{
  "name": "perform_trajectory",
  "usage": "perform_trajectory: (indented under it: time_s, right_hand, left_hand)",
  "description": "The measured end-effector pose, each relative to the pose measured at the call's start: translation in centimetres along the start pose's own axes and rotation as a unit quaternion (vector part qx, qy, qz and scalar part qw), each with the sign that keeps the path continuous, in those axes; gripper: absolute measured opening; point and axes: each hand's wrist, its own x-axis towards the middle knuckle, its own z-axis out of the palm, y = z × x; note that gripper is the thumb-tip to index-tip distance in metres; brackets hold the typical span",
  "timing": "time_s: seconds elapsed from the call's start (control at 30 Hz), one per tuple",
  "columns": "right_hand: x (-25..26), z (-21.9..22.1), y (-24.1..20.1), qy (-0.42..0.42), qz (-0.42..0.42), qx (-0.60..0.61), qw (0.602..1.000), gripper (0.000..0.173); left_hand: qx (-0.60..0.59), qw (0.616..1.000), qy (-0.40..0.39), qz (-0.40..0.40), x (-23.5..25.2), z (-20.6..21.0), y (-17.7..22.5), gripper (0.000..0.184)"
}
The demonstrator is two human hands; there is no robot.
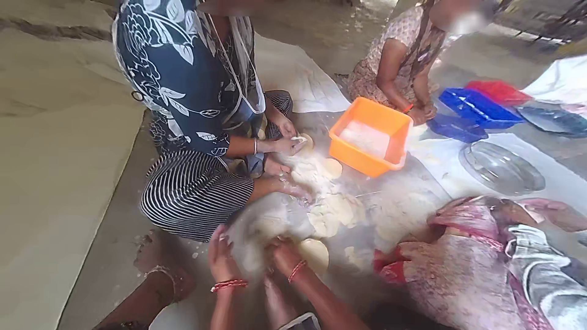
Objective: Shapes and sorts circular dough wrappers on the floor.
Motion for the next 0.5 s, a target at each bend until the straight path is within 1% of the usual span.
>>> perform_trajectory:
  time_s: [0.03, 0.1, 0.13, 0.17, 0.2, 0.27, 0.33, 0.37, 0.4, 0.43, 0.5]
  right_hand:
    - [0.6, -0.2, 0.0, -0.011, 0.006, 0.002, 1.000, 0.029]
    - [1.2, -0.8, 0.0, -0.008, 0.027, 0.043, 0.999, 0.027]
    - [1.2, -0.9, 0.2, 0.024, 0.035, 0.095, 0.995, 0.026]
    - [1.0, -0.9, 0.3, 0.065, 0.042, 0.171, 0.982, 0.026]
    - [0.8, -1.2, 0.3, 0.098, 0.051, 0.259, 0.960, 0.027]
    - [0.4, -2.0, 0.0, 0.136, 0.061, 0.419, 0.896, 0.028]
    - [0.0, -3.0, -0.6, 0.151, 0.070, 0.536, 0.828, 0.026]
    - [-0.2, -3.4, -0.8, 0.148, 0.073, 0.574, 0.802, 0.026]
    - [-0.4, -4.0, -1.0, 0.141, 0.077, 0.600, 0.783, 0.027]
    - [-0.5, -4.4, -1.2, 0.135, 0.080, 0.615, 0.773, 0.027]
    - [-0.7, -5.0, -1.5, 0.131, 0.093, 0.618, 0.769, 0.030]
  left_hand:
    - [-0.003, 1.000, 0.017, -0.006, 0.7, -0.7, 0.1, 0.044]
    - [-0.002, 1.000, 0.015, -0.020, 1.5, -1.8, -0.5, 0.043]
    - [0.006, 1.000, -0.003, -0.029, 1.7, -2.2, -1.0, 0.043]
    - [0.018, 0.999, -0.030, -0.040, 1.7, -2.4, -1.4, 0.043]
    - [0.030, 0.996, -0.060, -0.054, 1.5, -2.3, -1.9, 0.043]
    - [0.059, 0.988, -0.120, -0.077, 1.1, -1.7, -2.7, 0.041]
    - [0.076, 0.976, -0.188, -0.080, 0.6, -1.0, -3.6, 0.042]
    - [0.073, 0.971, -0.216, -0.077, 0.3, -0.6, -4.1, 0.043]
    - [0.058, 0.967, -0.234, -0.079, 0.0, -0.2, -4.4, 0.042]
    - [0.030, 0.965, -0.242, -0.094, -0.4, 0.3, -4.4, 0.040]
    - [-0.032, 0.964, -0.230, -0.126, -1.2, 1.0, -4.0, 0.036]
